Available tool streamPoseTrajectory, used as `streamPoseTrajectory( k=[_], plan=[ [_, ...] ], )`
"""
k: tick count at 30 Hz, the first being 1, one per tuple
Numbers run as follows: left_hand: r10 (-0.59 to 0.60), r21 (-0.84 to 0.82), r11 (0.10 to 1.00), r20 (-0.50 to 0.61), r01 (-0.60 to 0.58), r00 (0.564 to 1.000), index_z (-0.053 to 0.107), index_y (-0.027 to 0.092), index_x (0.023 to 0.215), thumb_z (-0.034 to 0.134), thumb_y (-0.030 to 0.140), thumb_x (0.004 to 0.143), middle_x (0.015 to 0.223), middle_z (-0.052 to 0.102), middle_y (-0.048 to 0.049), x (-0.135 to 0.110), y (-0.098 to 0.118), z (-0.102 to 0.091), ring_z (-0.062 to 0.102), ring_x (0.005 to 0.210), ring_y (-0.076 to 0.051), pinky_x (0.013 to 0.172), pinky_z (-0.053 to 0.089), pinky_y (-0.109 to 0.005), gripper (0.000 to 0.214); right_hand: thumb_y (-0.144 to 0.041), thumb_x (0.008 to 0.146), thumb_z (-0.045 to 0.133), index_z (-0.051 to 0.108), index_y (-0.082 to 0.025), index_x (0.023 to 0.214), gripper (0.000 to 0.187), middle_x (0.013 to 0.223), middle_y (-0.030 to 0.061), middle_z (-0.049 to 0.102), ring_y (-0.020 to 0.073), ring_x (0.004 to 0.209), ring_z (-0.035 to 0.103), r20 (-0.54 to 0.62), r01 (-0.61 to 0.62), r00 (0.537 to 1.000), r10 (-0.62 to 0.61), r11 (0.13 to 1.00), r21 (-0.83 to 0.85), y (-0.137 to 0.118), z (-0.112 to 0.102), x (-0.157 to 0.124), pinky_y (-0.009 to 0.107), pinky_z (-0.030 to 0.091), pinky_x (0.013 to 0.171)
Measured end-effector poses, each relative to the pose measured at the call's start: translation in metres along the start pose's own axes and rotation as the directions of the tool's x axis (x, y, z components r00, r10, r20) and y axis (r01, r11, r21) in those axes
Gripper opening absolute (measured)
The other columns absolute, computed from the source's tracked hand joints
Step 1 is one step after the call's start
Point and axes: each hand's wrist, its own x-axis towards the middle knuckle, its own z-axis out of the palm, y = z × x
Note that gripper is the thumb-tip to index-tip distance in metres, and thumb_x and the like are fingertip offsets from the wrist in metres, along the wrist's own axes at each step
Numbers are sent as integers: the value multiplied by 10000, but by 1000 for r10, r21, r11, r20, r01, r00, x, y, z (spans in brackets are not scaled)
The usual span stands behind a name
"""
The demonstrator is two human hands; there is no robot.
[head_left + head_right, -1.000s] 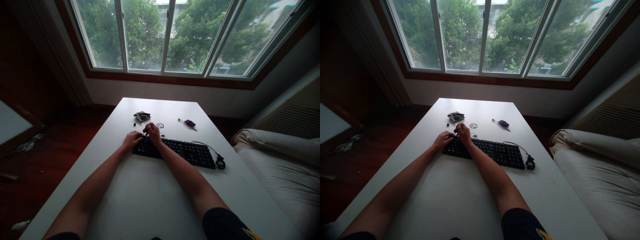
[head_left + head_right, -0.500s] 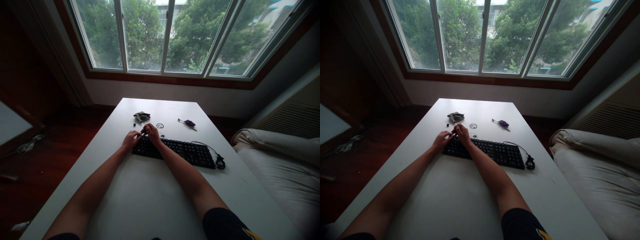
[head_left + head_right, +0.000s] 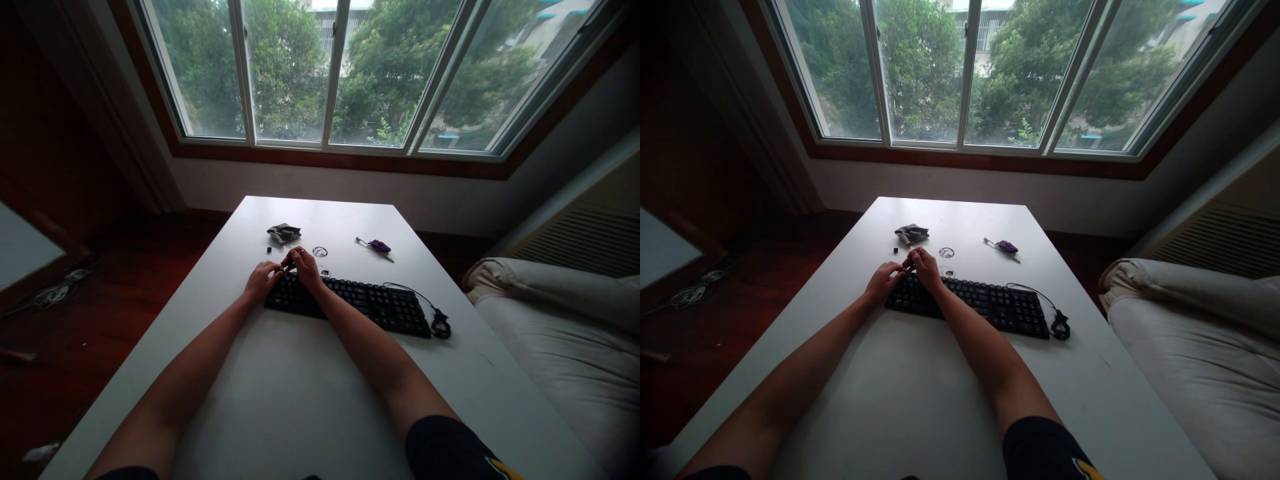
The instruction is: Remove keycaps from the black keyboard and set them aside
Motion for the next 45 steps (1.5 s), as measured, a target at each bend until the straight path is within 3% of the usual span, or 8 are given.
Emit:
streamPoseTrajectory(
  k=[3, 31, 45],
  plan=[
    [16, -16, 1000, -3, -17, 1000, 675, 264, 1244, 567, 352, 980, 1169, 702, -54, 0, 0, 0, 592, 1127, -254, 1003, 482, -428, 299, -560, 939, 550, 579, -209, 896, 355, 775, 30, 719, 163, 669, 695, 8, 10, 1000, -10, 1000, 14, 0, 0, 0, 286, 598, 610],
    [1, 27, 1000, -22, -1, 1000, 722, 258, 1069, 613, 389, 962, 1100, 712, -51, 0, 0, 0, 603, 1094, -259, 995, 484, -427, 202, -605, 925, 544, 564, -216, 890, 391, 763, 28, 724, 160, 634, 687, -1, -20, 1000, 20, 1000, 5, 0, 1, 0, 281, 588, 588],
    [-76, -114, 991, -36, 71, 996, 695, 243, 1033, 674, 433, 899, 1049, 710, -51, 0, -1, 0, 642, 1039, -241, 881, 552, -396, 234, -594, 941, 506, 574, -217, 906, 385, 748, 20, 718, 151, 622, 683, -38, -24, 999, 23, 999, -30, 2, -1, 1, 269, 575, 581]
  ],
)
